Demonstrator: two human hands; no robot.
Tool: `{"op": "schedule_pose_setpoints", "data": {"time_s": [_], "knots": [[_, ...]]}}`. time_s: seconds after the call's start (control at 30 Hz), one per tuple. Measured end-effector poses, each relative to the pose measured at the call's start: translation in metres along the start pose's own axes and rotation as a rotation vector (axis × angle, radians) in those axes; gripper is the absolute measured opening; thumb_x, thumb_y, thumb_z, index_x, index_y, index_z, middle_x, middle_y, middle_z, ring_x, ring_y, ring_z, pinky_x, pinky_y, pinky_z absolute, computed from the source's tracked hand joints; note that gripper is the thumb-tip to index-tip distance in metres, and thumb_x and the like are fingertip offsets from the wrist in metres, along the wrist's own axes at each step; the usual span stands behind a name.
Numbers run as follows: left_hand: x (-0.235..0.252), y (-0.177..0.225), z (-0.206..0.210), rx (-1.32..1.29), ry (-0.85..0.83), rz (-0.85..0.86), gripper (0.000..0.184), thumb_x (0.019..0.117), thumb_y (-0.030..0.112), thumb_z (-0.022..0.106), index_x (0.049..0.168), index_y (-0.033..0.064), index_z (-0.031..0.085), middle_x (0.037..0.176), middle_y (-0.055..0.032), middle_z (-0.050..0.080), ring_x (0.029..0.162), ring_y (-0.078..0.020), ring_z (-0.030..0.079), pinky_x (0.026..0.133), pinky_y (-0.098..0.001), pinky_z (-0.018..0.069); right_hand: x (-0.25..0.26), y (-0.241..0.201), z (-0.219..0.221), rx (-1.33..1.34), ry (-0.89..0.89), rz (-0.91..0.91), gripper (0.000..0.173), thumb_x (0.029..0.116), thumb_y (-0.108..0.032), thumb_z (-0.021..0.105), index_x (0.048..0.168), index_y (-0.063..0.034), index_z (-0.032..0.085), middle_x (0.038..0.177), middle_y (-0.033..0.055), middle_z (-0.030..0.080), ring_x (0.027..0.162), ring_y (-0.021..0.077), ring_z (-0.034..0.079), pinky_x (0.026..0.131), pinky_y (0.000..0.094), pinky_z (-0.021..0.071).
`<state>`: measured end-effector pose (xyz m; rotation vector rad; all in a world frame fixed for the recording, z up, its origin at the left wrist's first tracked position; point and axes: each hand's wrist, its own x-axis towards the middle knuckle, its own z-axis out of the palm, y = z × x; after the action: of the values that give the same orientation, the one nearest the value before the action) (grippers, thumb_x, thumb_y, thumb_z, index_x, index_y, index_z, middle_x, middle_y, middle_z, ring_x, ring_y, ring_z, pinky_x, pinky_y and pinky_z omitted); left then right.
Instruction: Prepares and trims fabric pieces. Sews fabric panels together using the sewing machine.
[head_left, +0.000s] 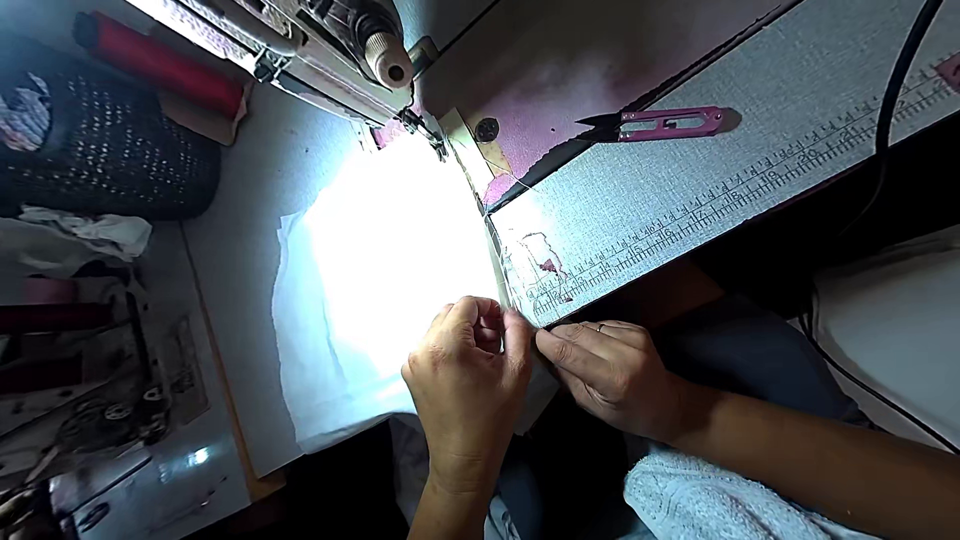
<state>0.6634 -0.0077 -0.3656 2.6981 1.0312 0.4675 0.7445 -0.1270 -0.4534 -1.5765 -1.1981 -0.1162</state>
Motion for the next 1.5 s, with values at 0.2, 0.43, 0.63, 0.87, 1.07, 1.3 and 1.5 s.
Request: {"op": "schedule_pose_setpoints", "data": {"time_s": [0.2, 0.43, 0.63, 0.87, 1.07, 1.3, 1.5], "knots": [[0.000, -0.009, -0.002, -0.143, -0.075, -0.028, 0.012, 0.0909, 0.023, 0.063, 0.089, 0.0130, 0.069, 0.073, 0.0088, 0.063, 0.062, 0.0047, 0.060, 0.053, -0.0150, 0.0495, -0.006, -0.021, 0.006, 0.469, 0.109, 0.618, 0.018, 0.0943, -0.024, 0.071, 0.096, -0.0073, 0.065, 0.074, -0.0051, 0.063, 0.059, -0.0041, 0.052, 0.052, 0.0115, 0.0429], [0.001, -0.016, -0.001, -0.239, -0.077, 0.007, 0.011, 0.0918, 0.021, 0.062, 0.091, 0.0124, 0.069, 0.072, 0.0086, 0.063, 0.061, 0.0043, 0.059, 0.052, -0.0152, 0.0486, 0.010, -0.033, 0.006, 0.792, 0.155, 1.056, 0.014, 0.0880, -0.014, 0.081, 0.085, -0.0026, 0.074, 0.063, 0.0000, 0.066, 0.052, 0.0013, 0.056, 0.050, 0.0155, 0.0452], [0.000, -0.019, -0.001, -0.362, -0.077, -0.007, 0.007, 0.0901, 0.017, 0.062, 0.093, 0.0121, 0.067, 0.071, 0.0086, 0.063, 0.059, 0.0039, 0.059, 0.051, -0.0145, 0.0486, 0.010, -0.035, 0.010, 0.668, 0.185, 0.815, 0.008, 0.0920, -0.009, 0.073, 0.085, -0.0039, 0.075, 0.071, -0.0004, 0.068, 0.061, 0.0007, 0.061, 0.057, 0.0145, 0.0510], [-0.021, -0.004, 0.007, -0.096, 0.049, 0.153, 0.020, 0.0922, 0.024, 0.060, 0.098, 0.0128, 0.075, 0.084, -0.0013, 0.065, 0.075, -0.0144, 0.063, 0.061, -0.0323, 0.0488, -0.003, -0.023, 0.011, 0.335, 0.161, 0.521, 0.011, 0.0921, -0.014, 0.072, 0.086, -0.0068, 0.077, 0.089, -0.0005, 0.072, 0.085, 0.0035, 0.066, 0.075, 0.0197, 0.0558], [-0.030, 0.015, 0.010, 0.145, 0.169, 0.081, 0.033, 0.0917, 0.038, 0.066, 0.081, 0.0079, 0.071, 0.077, -0.0061, 0.064, 0.072, -0.0196, 0.063, 0.058, -0.0320, 0.0451, -0.006, -0.020, 0.008, 0.357, 0.171, 0.551, 0.010, 0.0892, -0.014, 0.074, 0.086, -0.0052, 0.077, 0.087, -0.0004, 0.066, 0.083, 0.0005, 0.062, 0.074, 0.0138, 0.0527], [-0.031, 0.026, 0.012, 0.203, 0.215, 0.012, 0.013, 0.0852, 0.018, 0.068, 0.078, 0.0085, 0.074, 0.075, -0.0050, 0.067, 0.067, -0.0158, 0.065, 0.054, -0.0295, 0.0462, -0.006, -0.021, 0.005, 0.422, 0.140, 0.567, 0.012, 0.0906, -0.013, 0.070, 0.087, -0.0036, 0.077, 0.076, -0.0039, 0.060, 0.069, -0.0053, 0.052, 0.061, 0.0080, 0.0428], [-0.032, 0.023, 0.008, 0.372, 0.100, 0.161, 0.017, 0.0937, 0.018, 0.060, 0.090, 0.0081, 0.073, 0.080, -0.0086, 0.062, 0.068, -0.0228, 0.064, 0.049, -0.0327, 0.0425, -0.008, -0.017, 0.005, 0.441, 0.095, 0.601, 0.017, 0.0928, -0.021, 0.072, 0.088, -0.0056, 0.077, 0.079, -0.0029, 0.065, 0.069, -0.0043, 0.055, 0.063, 0.0100, 0.0460]]}}
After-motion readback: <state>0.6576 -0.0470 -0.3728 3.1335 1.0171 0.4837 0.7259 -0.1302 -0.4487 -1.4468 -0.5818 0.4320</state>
